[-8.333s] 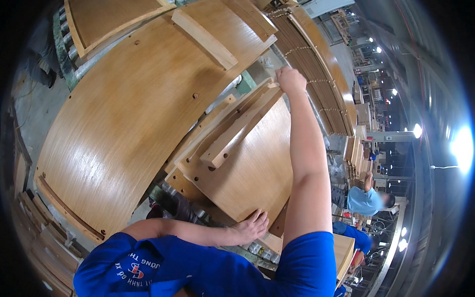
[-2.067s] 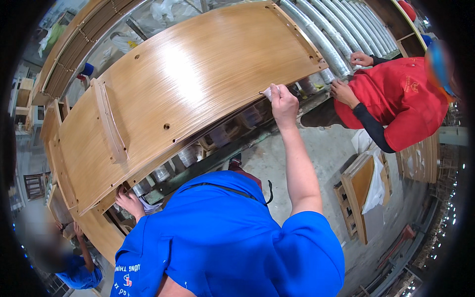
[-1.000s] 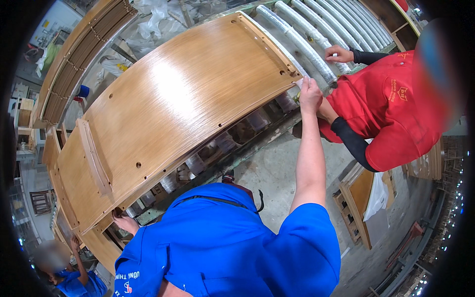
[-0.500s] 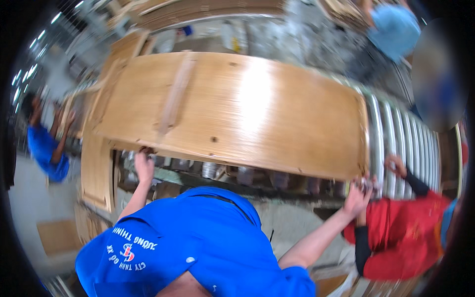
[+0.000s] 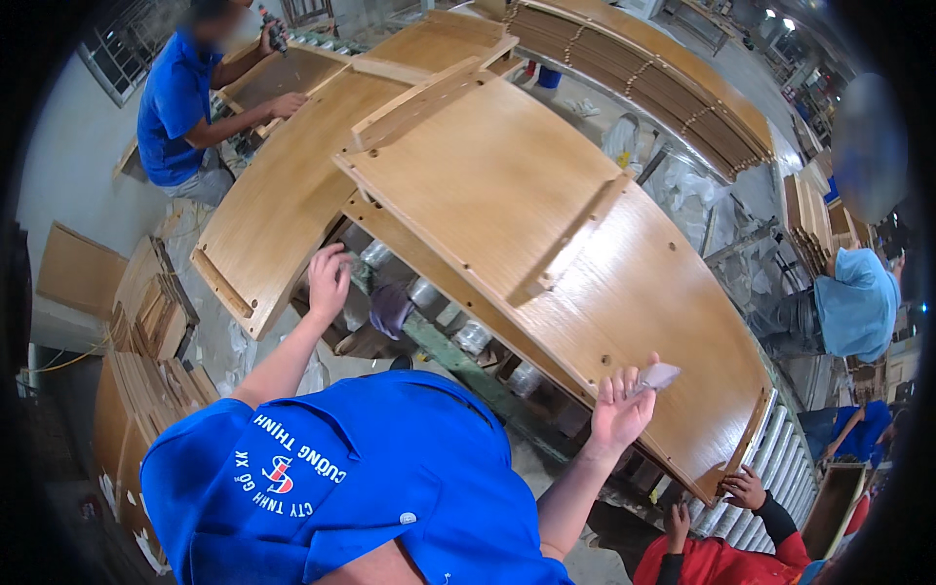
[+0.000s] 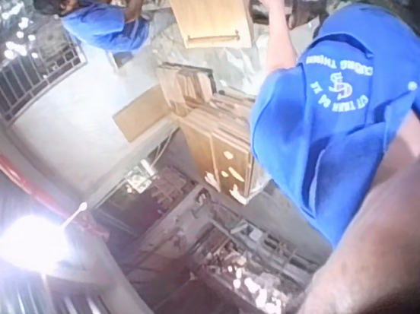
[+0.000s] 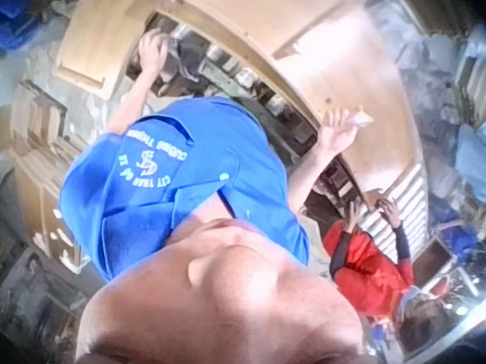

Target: The person removes white plastic wrapping from a stack of large, curved wooden panels. They then use a small cloth to wipe the surface of the panels, moving them one by one onto a roller conveyor system. The task involves handling the panels individually and cleaning them before placement.

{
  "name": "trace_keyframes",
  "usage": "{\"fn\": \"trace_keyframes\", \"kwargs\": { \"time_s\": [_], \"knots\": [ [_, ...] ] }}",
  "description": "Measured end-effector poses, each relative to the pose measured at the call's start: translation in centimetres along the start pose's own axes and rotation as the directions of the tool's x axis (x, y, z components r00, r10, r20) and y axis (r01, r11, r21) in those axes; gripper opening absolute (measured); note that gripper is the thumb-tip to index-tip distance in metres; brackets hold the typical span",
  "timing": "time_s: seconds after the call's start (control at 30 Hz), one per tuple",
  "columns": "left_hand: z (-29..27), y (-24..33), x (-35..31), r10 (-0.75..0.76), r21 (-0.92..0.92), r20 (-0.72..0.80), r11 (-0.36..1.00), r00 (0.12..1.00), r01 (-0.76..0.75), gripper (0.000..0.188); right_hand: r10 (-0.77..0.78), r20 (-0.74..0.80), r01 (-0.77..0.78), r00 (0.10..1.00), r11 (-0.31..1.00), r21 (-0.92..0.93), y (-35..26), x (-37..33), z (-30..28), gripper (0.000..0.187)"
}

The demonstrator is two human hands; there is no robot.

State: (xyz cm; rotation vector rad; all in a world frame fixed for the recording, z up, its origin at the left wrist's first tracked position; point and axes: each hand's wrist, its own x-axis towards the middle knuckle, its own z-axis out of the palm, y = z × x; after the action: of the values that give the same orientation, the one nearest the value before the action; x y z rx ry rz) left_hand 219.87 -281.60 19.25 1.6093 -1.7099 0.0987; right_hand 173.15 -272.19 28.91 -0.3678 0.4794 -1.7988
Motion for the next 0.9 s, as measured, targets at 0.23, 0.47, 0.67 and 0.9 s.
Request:
{"fn": "trace_keyframes", "kwargs": {
  "time_s": [0.23, 0.47, 0.67, 0.9],
  "knots": [
    [-0.7, -8.8, 6.3, -0.038, -0.036, 0.069, 0.999, 0.997, 0.041, 0.02, 0.23, 0.185, -0.246, 0.955, 0.967, 0.067, 11.5, 1.1, 6.1, 0.036],
    [3.6, -8.4, 11.1, 0.08, -0.298, 0.388, 0.954, 0.918, 0.043, 0.037, 0.286, -0.059, -0.282, 0.957, 0.957, 0.062, 16.6, -1.4, 10.7, 0.035],
    [5.6, -9.4, 10.0, -0.003, -0.305, 0.244, 0.949, 0.97, 0.079, 0.034, 0.121, -0.157, -0.152, 0.98, 0.969, -0.197, 15.6, -4.2, 9.8, 0.032],
    [6.5, -8.0, 8.8, 0.194, -0.11, 0.069, 0.976, 0.979, -0.186, 0.035, -0.016, -0.319, -0.027, 0.948, 0.991, -0.131, 14.3, -9.6, 6.6, 0.036]
  ]
}}
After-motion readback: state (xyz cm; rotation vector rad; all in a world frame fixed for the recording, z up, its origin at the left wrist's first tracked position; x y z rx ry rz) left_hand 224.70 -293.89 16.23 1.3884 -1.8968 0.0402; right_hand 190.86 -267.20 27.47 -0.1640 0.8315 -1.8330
